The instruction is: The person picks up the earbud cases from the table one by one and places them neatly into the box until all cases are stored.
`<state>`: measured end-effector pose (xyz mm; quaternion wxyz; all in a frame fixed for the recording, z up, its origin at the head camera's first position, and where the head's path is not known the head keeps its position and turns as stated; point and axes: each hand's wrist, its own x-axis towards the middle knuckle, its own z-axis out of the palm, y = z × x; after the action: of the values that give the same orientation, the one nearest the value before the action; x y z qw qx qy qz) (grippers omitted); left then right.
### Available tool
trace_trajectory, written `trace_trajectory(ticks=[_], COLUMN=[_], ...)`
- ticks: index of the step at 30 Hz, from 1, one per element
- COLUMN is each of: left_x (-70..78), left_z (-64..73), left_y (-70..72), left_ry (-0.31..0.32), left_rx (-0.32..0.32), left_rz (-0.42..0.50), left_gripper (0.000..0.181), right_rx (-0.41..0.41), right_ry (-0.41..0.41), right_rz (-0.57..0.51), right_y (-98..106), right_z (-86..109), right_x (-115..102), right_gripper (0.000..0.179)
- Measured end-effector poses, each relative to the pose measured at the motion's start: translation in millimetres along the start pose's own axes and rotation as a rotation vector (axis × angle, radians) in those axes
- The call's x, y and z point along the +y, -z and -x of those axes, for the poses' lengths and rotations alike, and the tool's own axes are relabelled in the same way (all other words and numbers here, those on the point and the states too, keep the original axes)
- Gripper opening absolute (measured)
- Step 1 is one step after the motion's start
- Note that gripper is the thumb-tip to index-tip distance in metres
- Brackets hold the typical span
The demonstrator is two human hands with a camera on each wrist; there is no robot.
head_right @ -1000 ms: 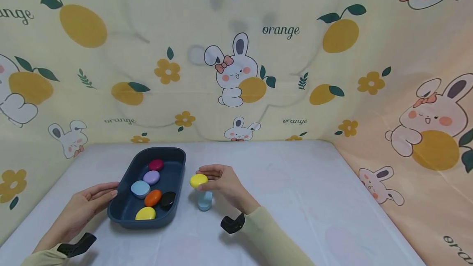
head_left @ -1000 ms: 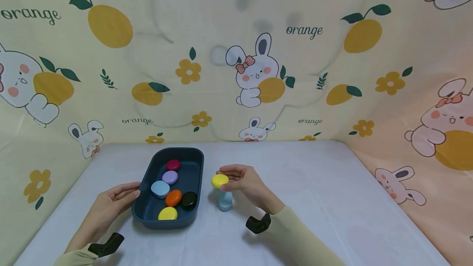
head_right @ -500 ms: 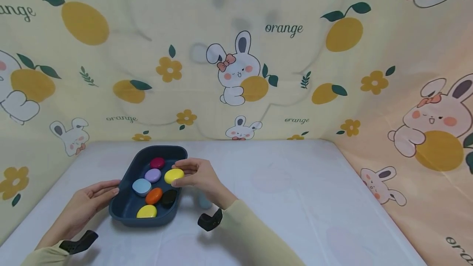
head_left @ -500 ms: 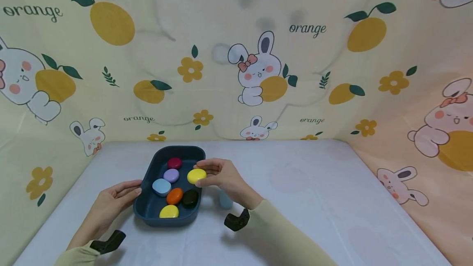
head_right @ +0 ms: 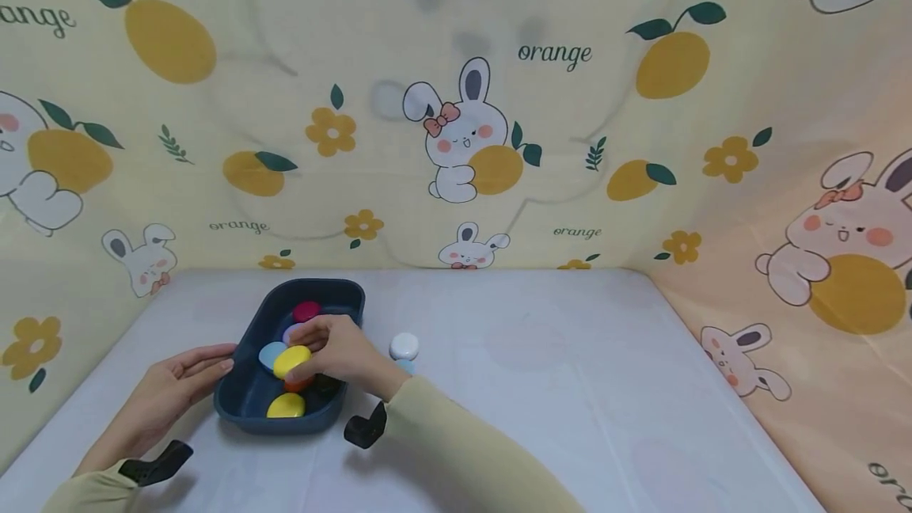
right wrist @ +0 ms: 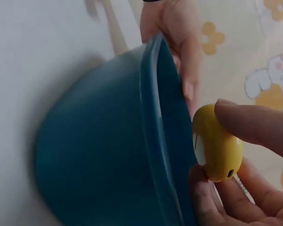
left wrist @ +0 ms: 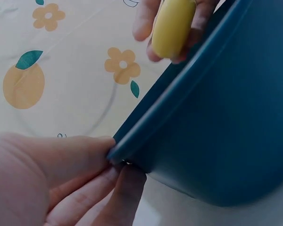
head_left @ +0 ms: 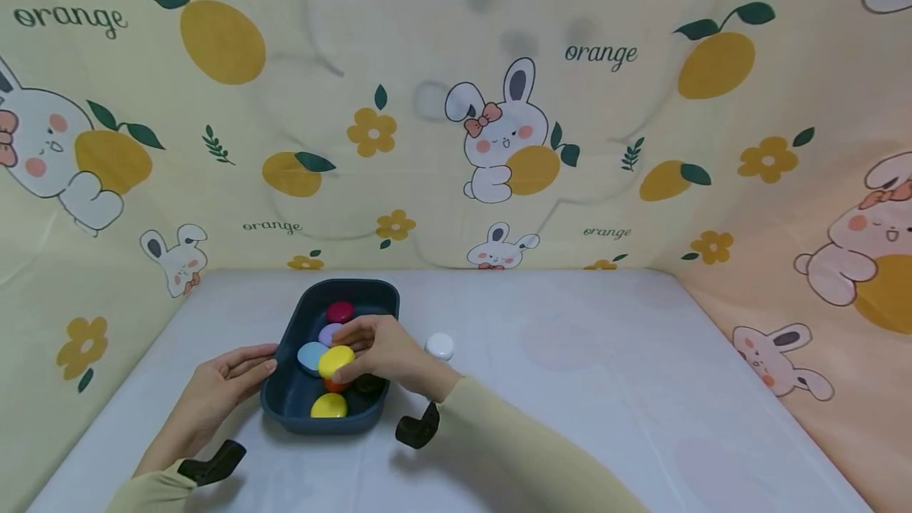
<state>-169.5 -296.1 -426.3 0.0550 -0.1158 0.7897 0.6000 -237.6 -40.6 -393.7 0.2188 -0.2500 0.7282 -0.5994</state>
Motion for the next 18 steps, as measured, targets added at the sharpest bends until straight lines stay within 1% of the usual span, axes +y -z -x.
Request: trace_trajectory(ticks=[5, 9, 11, 13, 15, 18], left_x=[-0.9, -0.6, 0.2, 0.8, 1.3, 1.0], left_z=[-0.7, -0.5, 0.3, 0.9, 1.2, 1.3], left_y=[0.6, 1.6, 1.6, 1.5, 1.3, 1.1], left_ry=[-0.004, -0.014, -0.018, -0.021, -0.021, -0.014], left_rx=[-0.01, -0.022, -0.025, -0.026, -0.023, -0.017], left_rz=[-0.002, 0.002, 0.004, 0.006, 0.005, 0.004], left_gripper=[0.063, 0.064, 0.064, 0.063, 0.063, 0.062], right_rx=[-0.035, -0.064, -0.065, -0.06, -0.057, -0.028], right_ry=[-0.025, -0.07, -0.077, -0.063, -0.03, 0.017], right_rz=[0.001, -0.011, -0.023, -0.041, -0.073, -0.119], right_y=[-12, -20, -21, -19, -13, 1], right_z=[-4.5, -6.3, -7.3, -6.8, -4.3, 1.5], right_x=[1, 1, 2, 2, -2, -9], right_gripper=[0.038, 0.046, 0.049, 0.046, 0.04, 0.031])
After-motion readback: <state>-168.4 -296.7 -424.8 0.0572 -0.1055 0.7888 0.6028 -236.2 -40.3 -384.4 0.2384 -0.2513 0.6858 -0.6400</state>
